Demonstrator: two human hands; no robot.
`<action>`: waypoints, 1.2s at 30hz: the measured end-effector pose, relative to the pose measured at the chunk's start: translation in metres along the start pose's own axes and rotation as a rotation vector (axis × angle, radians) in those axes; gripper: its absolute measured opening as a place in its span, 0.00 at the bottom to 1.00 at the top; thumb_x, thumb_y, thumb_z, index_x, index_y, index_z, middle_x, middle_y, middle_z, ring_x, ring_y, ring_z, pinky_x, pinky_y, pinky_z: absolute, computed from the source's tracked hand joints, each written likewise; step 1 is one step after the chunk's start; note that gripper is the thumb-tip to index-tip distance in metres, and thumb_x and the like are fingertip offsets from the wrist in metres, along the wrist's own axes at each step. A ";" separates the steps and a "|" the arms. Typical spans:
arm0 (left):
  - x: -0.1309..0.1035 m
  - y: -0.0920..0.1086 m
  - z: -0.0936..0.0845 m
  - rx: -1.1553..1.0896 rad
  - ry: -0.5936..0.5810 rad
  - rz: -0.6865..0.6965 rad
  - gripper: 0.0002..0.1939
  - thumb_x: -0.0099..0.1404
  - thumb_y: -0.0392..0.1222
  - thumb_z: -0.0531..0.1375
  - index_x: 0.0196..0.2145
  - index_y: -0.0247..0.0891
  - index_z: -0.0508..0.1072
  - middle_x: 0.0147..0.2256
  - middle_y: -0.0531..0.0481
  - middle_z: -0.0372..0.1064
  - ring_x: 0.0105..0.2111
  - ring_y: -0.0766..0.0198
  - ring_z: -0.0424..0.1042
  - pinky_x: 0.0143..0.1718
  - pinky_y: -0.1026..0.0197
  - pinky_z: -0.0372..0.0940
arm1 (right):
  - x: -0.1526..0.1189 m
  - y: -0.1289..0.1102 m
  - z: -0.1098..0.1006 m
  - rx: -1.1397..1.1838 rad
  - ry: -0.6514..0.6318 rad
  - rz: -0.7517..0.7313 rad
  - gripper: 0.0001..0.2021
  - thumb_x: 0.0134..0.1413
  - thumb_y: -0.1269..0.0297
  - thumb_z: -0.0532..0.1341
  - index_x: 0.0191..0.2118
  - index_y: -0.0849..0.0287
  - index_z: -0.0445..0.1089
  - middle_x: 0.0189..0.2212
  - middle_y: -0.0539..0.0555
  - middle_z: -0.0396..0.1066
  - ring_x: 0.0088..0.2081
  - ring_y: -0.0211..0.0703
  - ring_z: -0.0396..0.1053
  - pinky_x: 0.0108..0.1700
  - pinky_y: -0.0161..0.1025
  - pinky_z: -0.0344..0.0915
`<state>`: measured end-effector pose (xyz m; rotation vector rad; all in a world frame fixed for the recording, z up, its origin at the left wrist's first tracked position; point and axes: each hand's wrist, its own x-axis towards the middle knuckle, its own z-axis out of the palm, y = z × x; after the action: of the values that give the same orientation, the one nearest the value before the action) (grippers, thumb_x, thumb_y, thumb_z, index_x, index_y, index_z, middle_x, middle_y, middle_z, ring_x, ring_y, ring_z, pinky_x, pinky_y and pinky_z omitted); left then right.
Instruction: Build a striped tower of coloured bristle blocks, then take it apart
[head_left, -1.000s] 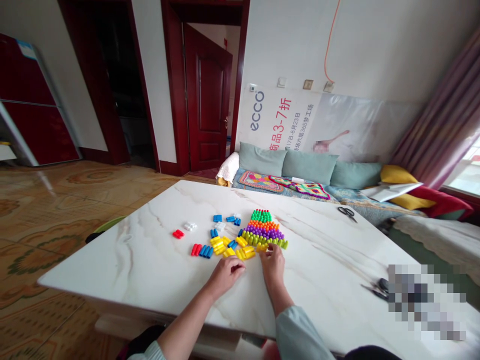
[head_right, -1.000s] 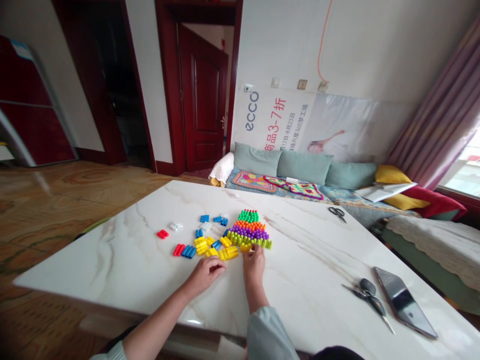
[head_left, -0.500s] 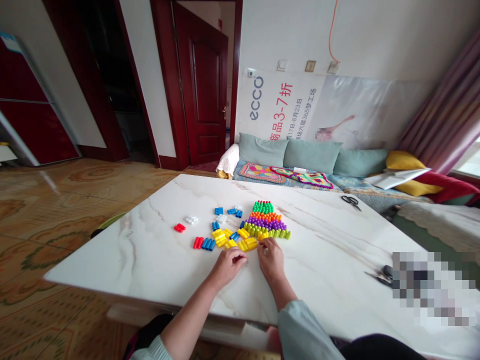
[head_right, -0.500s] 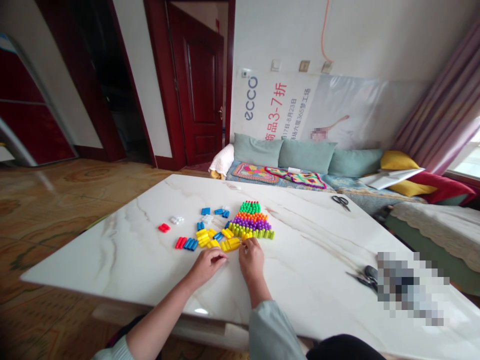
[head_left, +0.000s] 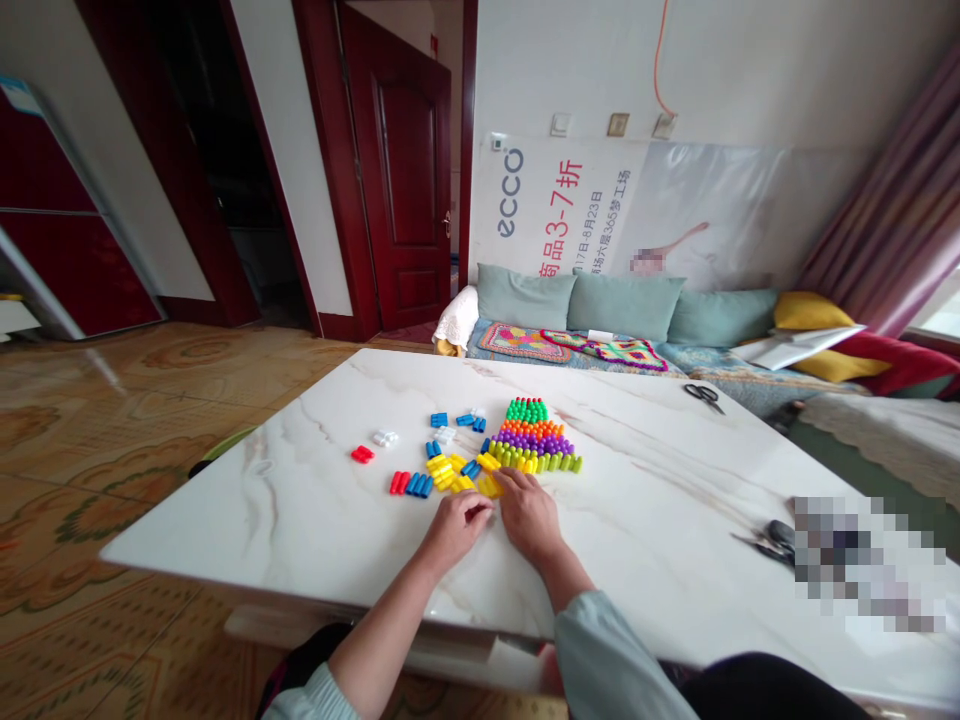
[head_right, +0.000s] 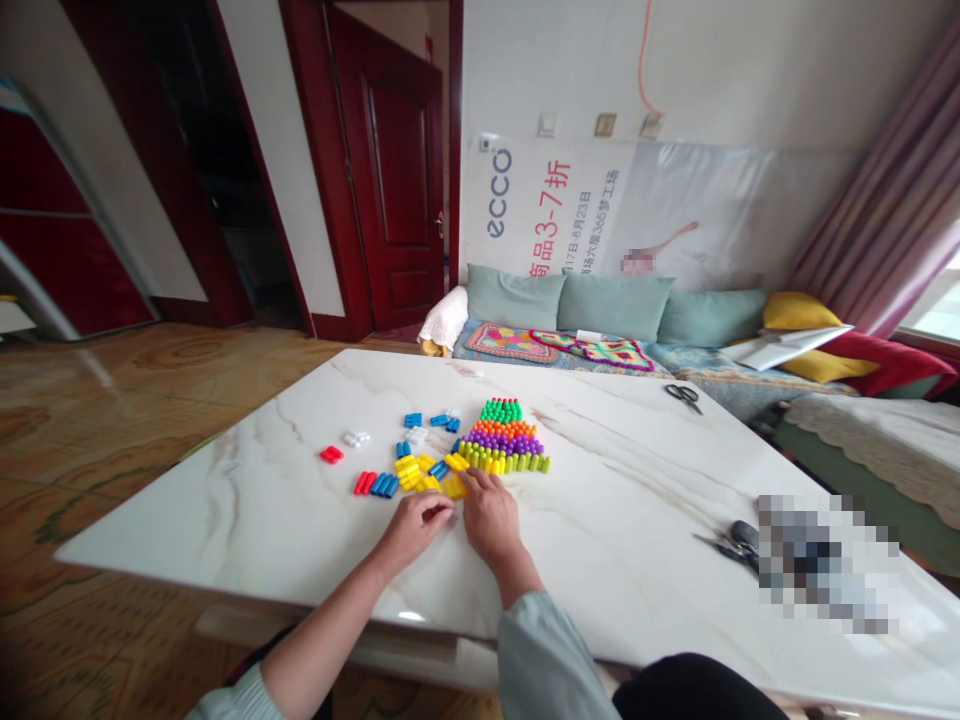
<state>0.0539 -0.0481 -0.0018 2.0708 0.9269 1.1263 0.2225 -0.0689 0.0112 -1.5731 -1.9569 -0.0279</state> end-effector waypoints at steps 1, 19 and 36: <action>0.000 0.000 0.000 -0.001 0.000 -0.004 0.08 0.62 0.35 0.56 0.33 0.37 0.76 0.32 0.48 0.75 0.33 0.64 0.73 0.36 0.63 0.67 | 0.001 -0.001 0.000 -0.035 -0.017 0.001 0.22 0.54 0.72 0.53 0.55 0.52 0.67 0.50 0.54 0.69 0.48 0.46 0.66 0.44 0.37 0.65; 0.002 0.001 0.000 -0.050 0.017 -0.078 0.07 0.59 0.34 0.58 0.32 0.37 0.77 0.32 0.48 0.76 0.32 0.63 0.74 0.36 0.63 0.68 | -0.007 0.017 0.005 0.643 0.296 0.584 0.24 0.50 0.41 0.56 0.35 0.61 0.69 0.32 0.56 0.74 0.28 0.42 0.70 0.25 0.35 0.65; 0.002 0.003 -0.003 -0.066 0.012 -0.097 0.07 0.60 0.35 0.58 0.32 0.37 0.77 0.32 0.48 0.76 0.33 0.63 0.73 0.36 0.63 0.67 | 0.029 0.062 -0.043 0.071 0.038 0.778 0.12 0.47 0.59 0.61 0.20 0.59 0.74 0.18 0.55 0.71 0.26 0.44 0.70 0.28 0.34 0.58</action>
<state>0.0532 -0.0474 0.0024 1.9462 0.9725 1.1052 0.2942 -0.0424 0.0378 -2.1520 -1.1895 0.3210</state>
